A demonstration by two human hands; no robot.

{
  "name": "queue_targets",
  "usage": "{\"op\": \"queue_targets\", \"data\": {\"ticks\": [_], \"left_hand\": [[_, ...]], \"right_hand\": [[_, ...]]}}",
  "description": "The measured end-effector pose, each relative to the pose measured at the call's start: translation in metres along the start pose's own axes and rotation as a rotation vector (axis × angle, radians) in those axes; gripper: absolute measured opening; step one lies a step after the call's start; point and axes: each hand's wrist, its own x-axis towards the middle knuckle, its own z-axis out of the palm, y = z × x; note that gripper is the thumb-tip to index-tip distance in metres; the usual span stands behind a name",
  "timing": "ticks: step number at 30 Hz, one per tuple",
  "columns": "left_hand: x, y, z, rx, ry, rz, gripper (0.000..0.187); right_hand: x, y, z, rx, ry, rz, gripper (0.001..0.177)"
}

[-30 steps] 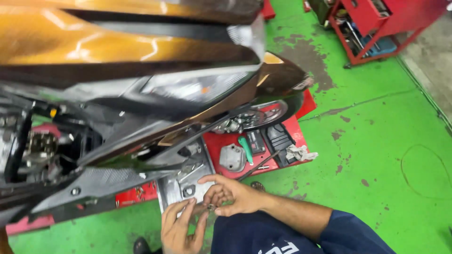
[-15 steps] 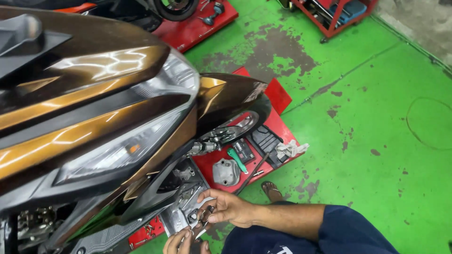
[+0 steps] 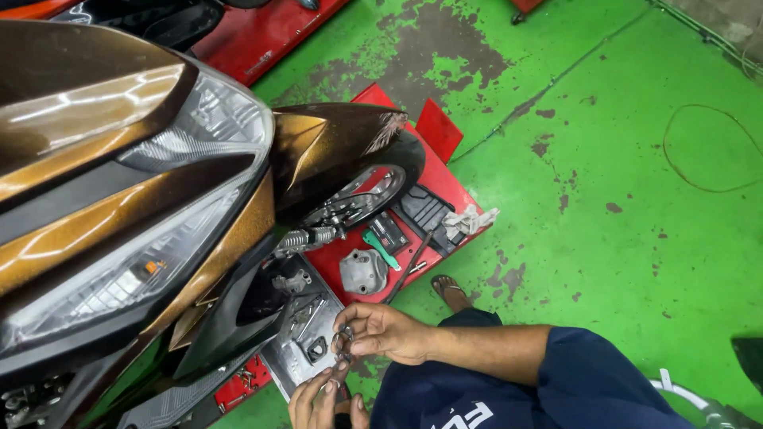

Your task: The person searches through a tool drawer, selects a screwdriver, and uses it to manipulate a small metal part. They then wipe the part with a cloth and continue working on the motorcycle's engine area.

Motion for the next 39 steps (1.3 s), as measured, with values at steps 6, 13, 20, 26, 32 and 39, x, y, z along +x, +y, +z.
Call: {"op": "queue_targets", "data": {"ticks": [6,13,20,26,32,39], "left_hand": [[0.008,0.014,-0.013,-0.123,-0.045,-0.019,0.051],[-0.059,-0.027,-0.014,-0.145,0.013,-0.133,0.058],[-0.058,-0.005,-0.03,-0.223,-0.035,-0.489,0.061],[-0.061,-0.005,-0.011,-0.157,0.028,-0.49,0.058],[-0.019,0.01,0.036,-0.082,0.099,-0.429,0.055],[0.023,0.05,0.083,-0.093,0.041,-0.599,0.059]], "right_hand": [[-0.013,0.001,0.007,-0.065,0.033,-0.065,0.05],[-0.026,0.01,0.013,-0.119,0.067,-0.081,0.053],[-0.036,0.016,0.013,-0.158,0.098,-0.053,0.053],[-0.021,-0.007,0.0,-0.119,0.026,-0.044,0.054],[-0.009,-0.068,-0.027,-0.113,-0.053,0.062,0.056],[-0.007,-0.145,-0.063,-0.218,-0.109,0.156,0.055]]}}
